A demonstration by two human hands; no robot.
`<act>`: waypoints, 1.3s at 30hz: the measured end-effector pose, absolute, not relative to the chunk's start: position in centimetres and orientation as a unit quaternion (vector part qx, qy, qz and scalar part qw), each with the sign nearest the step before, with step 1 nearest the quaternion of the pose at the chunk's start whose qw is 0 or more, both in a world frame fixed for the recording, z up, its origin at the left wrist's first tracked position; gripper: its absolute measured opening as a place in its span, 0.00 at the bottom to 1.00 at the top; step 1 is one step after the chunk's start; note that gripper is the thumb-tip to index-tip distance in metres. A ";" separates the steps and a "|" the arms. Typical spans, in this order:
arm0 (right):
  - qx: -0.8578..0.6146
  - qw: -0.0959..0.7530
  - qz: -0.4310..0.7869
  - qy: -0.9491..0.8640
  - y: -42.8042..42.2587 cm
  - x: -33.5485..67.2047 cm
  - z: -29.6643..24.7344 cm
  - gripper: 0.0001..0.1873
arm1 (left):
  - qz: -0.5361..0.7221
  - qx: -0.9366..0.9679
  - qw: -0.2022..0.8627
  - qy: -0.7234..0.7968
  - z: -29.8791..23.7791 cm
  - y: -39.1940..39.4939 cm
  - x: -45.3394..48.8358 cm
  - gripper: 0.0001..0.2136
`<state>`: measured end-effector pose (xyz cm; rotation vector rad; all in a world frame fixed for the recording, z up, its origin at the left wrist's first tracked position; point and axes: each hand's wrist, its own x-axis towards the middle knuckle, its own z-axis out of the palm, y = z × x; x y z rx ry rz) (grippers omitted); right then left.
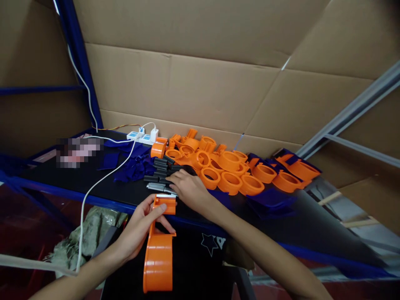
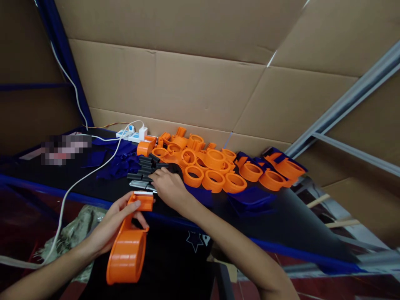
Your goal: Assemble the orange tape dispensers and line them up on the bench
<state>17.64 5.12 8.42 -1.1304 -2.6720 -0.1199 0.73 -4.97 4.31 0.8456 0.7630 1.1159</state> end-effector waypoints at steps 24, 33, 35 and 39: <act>-0.261 0.357 0.080 -0.893 0.3 19.5 7.7 0.14 | 0.564 0.415 0.621 0.354 3.6 -5.2 1.2 0.17; -0.269 0.500 0.104 -0.817 -1.5 17.8 6.4 0.08 | 0.610 0.466 0.506 0.393 3.3 -5.7 1.3 0.17; -0.235 0.495 0.071 -0.834 -1.5 17.9 5.7 0.11 | 0.608 0.470 0.508 0.390 3.3 -5.9 1.3 0.17; -0.220 0.494 0.075 -0.838 -1.4 18.2 5.2 0.15 | 0.601 0.448 0.547 0.372 3.3 -5.7 1.2 0.19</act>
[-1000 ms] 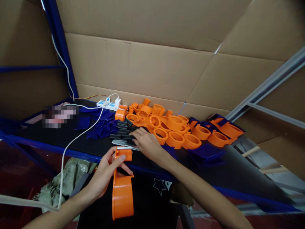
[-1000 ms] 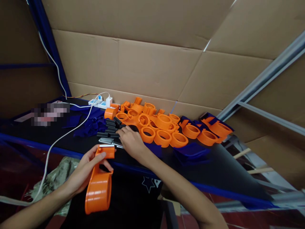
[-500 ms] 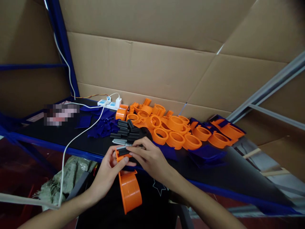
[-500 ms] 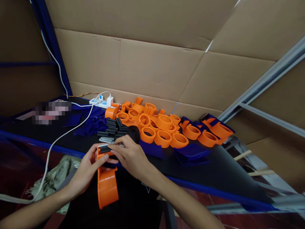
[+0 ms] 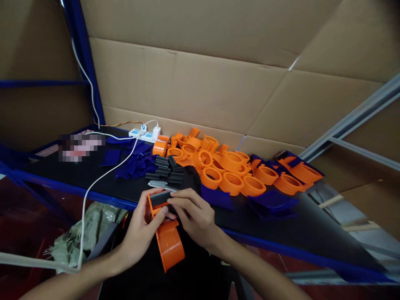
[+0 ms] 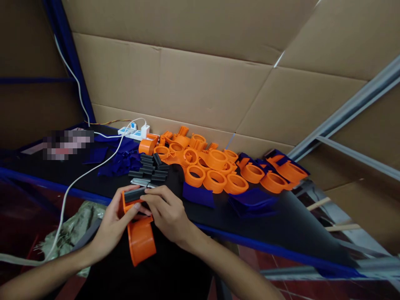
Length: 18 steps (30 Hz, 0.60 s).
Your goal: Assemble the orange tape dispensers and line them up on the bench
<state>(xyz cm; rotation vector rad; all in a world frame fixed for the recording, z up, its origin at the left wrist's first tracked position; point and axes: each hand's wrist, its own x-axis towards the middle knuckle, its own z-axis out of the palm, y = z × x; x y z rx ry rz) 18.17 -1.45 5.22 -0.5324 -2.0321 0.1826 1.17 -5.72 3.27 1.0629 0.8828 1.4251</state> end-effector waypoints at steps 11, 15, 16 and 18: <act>-0.269 0.363 0.108 -0.886 -1.8 20.2 8.1 0.16 | 0.580 0.240 0.711 0.318 4.2 -4.8 -0.1 0.13; -0.360 0.273 0.055 -0.890 -0.5 20.5 7.9 0.14 | 0.556 0.235 0.729 0.323 4.5 -4.9 -0.2 0.13; -0.361 0.250 0.049 -0.897 -0.1 20.2 7.8 0.14 | 0.553 0.236 0.731 0.322 4.5 -4.9 -0.2 0.13; -0.351 0.207 0.037 -0.912 0.6 19.3 7.6 0.14 | 0.549 0.255 0.732 0.313 4.4 -5.0 -0.1 0.13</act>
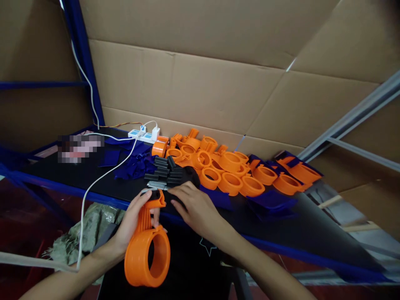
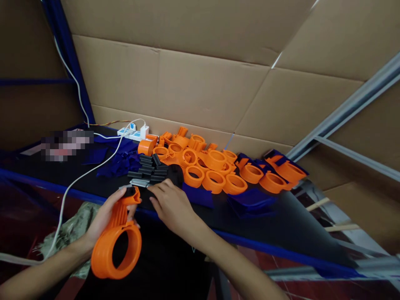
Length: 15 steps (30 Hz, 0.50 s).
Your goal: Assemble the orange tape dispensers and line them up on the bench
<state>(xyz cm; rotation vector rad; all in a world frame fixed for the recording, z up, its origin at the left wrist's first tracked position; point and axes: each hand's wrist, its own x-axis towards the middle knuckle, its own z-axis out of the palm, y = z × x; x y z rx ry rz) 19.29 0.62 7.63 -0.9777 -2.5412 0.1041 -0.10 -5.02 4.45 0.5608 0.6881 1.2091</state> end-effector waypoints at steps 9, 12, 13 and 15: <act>-0.283 0.150 -0.042 -0.946 5.6 12.9 8.6 0.14 | 0.542 0.334 0.718 0.280 4.1 -5.7 -0.1 0.12; -0.280 0.137 -0.073 -0.947 7.1 10.9 9.1 0.15 | 0.548 0.330 0.716 0.278 4.1 -5.6 -0.2 0.13; -0.277 0.132 -0.081 -0.948 7.5 10.3 9.2 0.15 | 0.548 0.324 0.718 0.280 4.1 -5.5 -0.2 0.14; -0.263 0.122 -0.089 -0.953 8.4 9.0 9.4 0.16 | 0.542 0.307 0.729 0.283 4.2 -5.4 -0.1 0.17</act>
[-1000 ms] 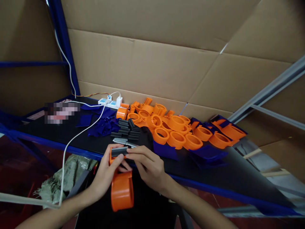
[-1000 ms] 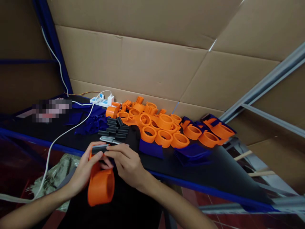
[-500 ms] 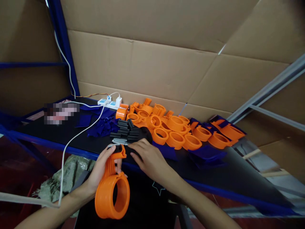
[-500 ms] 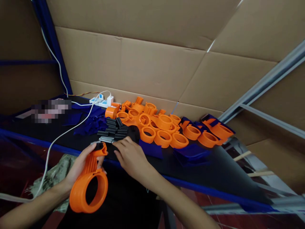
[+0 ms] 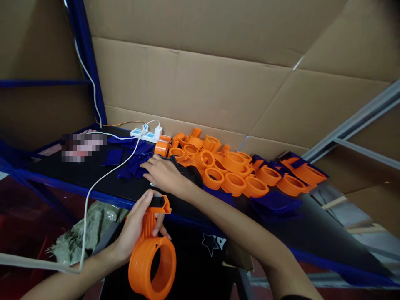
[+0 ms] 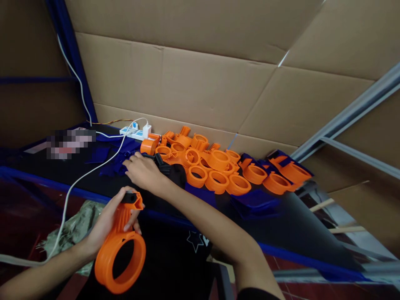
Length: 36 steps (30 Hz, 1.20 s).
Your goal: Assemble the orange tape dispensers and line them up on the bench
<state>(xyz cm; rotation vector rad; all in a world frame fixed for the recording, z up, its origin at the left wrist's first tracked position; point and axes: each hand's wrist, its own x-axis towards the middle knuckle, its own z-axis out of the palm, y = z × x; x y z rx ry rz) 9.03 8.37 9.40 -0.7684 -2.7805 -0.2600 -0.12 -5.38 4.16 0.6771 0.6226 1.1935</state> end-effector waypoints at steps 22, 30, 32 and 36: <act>-0.300 0.141 -0.022 -0.943 10.5 4.1 9.3 0.11 | 0.587 0.317 0.693 0.275 4.0 -5.3 -0.2 0.11; -0.365 0.290 0.138 -0.874 10.4 8.2 11.5 0.14 | 0.648 0.277 0.636 0.315 4.9 -5.1 -0.8 0.14; -0.367 0.318 0.212 -0.848 9.1 10.5 11.8 0.13 | 0.661 0.263 0.621 0.330 5.1 -4.9 -1.1 0.16; -0.395 0.366 0.373 -0.755 5.4 14.7 11.5 0.09 | 0.656 0.252 0.622 0.344 5.2 -4.7 -0.7 0.17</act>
